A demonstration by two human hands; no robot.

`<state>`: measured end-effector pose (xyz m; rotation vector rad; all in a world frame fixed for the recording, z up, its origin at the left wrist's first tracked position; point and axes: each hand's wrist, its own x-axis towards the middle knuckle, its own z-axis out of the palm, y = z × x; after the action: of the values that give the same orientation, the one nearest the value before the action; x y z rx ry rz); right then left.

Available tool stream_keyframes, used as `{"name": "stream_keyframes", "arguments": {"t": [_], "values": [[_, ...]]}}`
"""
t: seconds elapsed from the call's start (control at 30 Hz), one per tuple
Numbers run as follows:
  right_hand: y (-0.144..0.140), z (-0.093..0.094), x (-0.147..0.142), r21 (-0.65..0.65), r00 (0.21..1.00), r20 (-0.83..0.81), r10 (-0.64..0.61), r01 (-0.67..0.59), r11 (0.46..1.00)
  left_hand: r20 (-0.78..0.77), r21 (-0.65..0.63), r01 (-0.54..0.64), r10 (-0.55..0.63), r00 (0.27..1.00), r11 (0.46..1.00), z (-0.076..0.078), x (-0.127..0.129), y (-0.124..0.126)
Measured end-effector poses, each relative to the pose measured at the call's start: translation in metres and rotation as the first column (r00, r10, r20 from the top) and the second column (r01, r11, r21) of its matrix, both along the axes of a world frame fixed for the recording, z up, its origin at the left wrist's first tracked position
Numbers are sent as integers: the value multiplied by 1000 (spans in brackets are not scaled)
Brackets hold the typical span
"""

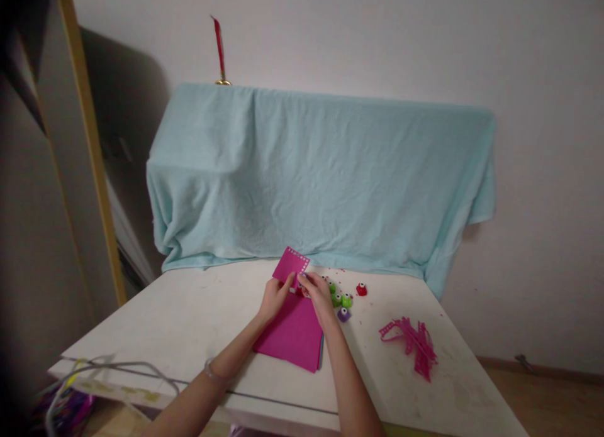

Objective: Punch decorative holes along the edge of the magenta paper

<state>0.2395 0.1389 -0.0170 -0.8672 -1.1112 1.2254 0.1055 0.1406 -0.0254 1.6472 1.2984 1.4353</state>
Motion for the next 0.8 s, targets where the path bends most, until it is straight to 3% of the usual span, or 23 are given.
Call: {"name": "stream_keyframes", "arguments": {"t": [0.17, 0.37, 0.8], "values": [[1, -5, -1, 24, 1000, -14, 4, -4, 1000, 69, 39, 63, -66, 995, 997, 2, 0, 0], [1, -6, -1, -2, 1000, -22, 7, -7, 1000, 48, 117, 103, -109, 993, 988, -2, 0, 5], [-4, 2, -2, 25, 998, 49, -37, 36, 999, 21, 103, 106, -109, 994, 989, 0, -2, 3]]}}
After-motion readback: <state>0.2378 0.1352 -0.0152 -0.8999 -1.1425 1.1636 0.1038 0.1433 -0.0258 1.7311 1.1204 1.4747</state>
